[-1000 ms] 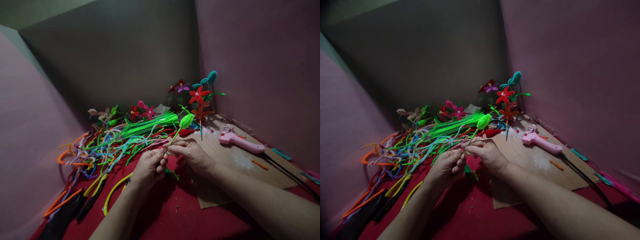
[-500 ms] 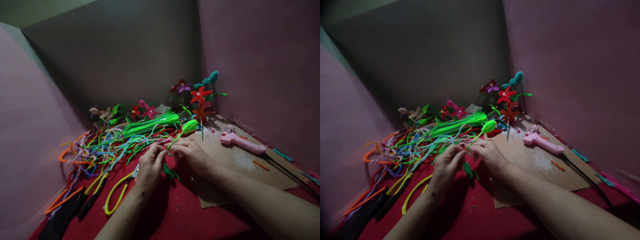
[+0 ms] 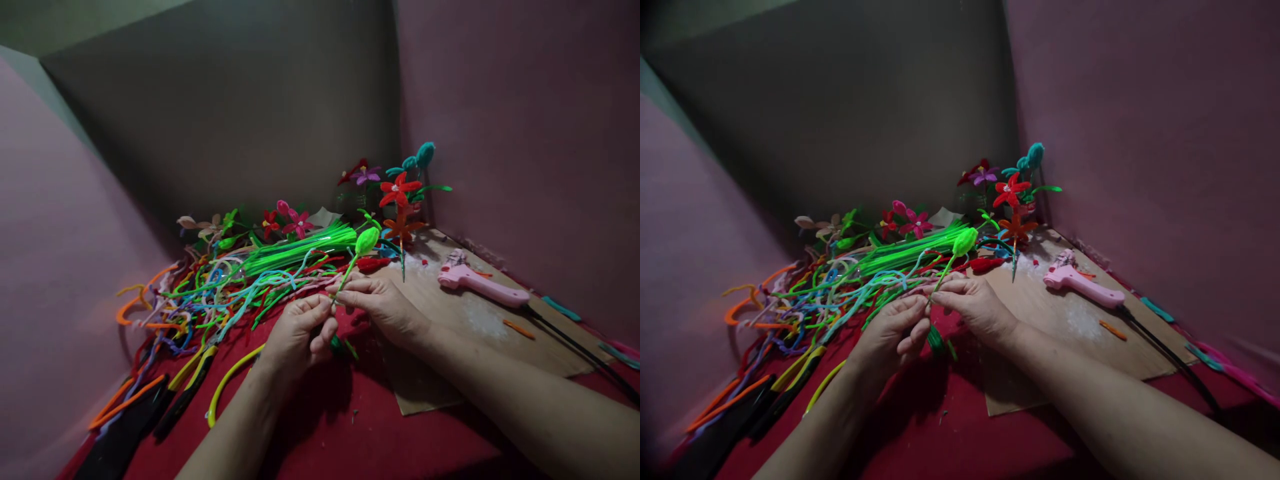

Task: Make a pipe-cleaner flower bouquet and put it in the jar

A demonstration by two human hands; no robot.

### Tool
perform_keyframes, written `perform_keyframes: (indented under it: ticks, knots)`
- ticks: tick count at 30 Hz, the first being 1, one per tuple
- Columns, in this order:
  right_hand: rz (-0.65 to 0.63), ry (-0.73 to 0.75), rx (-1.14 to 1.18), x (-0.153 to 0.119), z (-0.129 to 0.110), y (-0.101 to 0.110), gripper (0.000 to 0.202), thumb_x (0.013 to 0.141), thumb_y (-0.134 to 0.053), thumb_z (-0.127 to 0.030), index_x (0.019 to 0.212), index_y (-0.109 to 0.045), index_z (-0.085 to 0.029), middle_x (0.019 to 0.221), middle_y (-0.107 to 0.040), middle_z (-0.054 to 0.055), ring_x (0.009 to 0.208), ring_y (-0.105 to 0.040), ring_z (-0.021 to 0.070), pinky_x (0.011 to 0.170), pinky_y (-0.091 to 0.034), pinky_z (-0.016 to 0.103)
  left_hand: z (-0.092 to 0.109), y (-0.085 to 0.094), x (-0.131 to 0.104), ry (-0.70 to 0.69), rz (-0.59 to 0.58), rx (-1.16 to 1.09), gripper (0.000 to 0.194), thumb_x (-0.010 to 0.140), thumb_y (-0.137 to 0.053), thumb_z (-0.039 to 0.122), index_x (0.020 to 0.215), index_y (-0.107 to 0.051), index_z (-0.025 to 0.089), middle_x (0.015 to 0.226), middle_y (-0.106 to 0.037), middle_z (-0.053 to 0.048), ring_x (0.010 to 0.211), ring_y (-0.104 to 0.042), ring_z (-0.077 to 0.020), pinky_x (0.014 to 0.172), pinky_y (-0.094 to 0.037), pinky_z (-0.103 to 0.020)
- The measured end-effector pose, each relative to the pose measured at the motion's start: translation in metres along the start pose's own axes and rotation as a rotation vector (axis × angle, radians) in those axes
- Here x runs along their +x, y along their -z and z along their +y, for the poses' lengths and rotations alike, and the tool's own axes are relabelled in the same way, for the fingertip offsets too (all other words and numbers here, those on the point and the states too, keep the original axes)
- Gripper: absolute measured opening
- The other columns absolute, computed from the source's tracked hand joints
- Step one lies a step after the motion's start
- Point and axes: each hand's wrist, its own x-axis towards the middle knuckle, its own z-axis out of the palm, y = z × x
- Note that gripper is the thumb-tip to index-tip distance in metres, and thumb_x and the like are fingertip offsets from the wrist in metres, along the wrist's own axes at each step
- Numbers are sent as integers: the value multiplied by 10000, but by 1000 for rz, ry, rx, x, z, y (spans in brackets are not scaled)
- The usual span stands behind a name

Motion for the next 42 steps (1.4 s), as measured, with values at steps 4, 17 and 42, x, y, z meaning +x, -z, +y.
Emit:
perform_keyframes:
  ticks: [4, 17, 42]
  knots:
    - [50, -15, -62, -1, 1, 0, 212, 744, -610, -283, 572, -643, -164, 716, -531, -2, 741, -482, 125, 724, -363, 284, -1, -3, 0, -110, 88, 208, 297, 779, -533, 433, 764, -542, 136, 530, -595, -8, 328, -429, -55, 302, -309, -149]
    - [26, -91, 11, -1, 1, -2, 224, 754, -550, -239, 550, -587, -154, 577, -511, -12, 598, -451, 109, 624, -357, 269, -4, -6, 1, -209, 206, 311, 168, 741, -594, 298, 714, -530, 144, 612, -626, -12, 397, -490, -74, 343, -365, -169]
    - [142, -60, 8, 4, 6, 6, 298, 704, -641, -330, 497, -534, -144, 586, -451, -23, 591, -408, 99, 605, -307, 273, -7, 2, 10, -16, 149, 112, 477, 772, -471, 561, 760, -584, 98, 627, -628, -75, 470, -580, -137, 412, -451, -236]
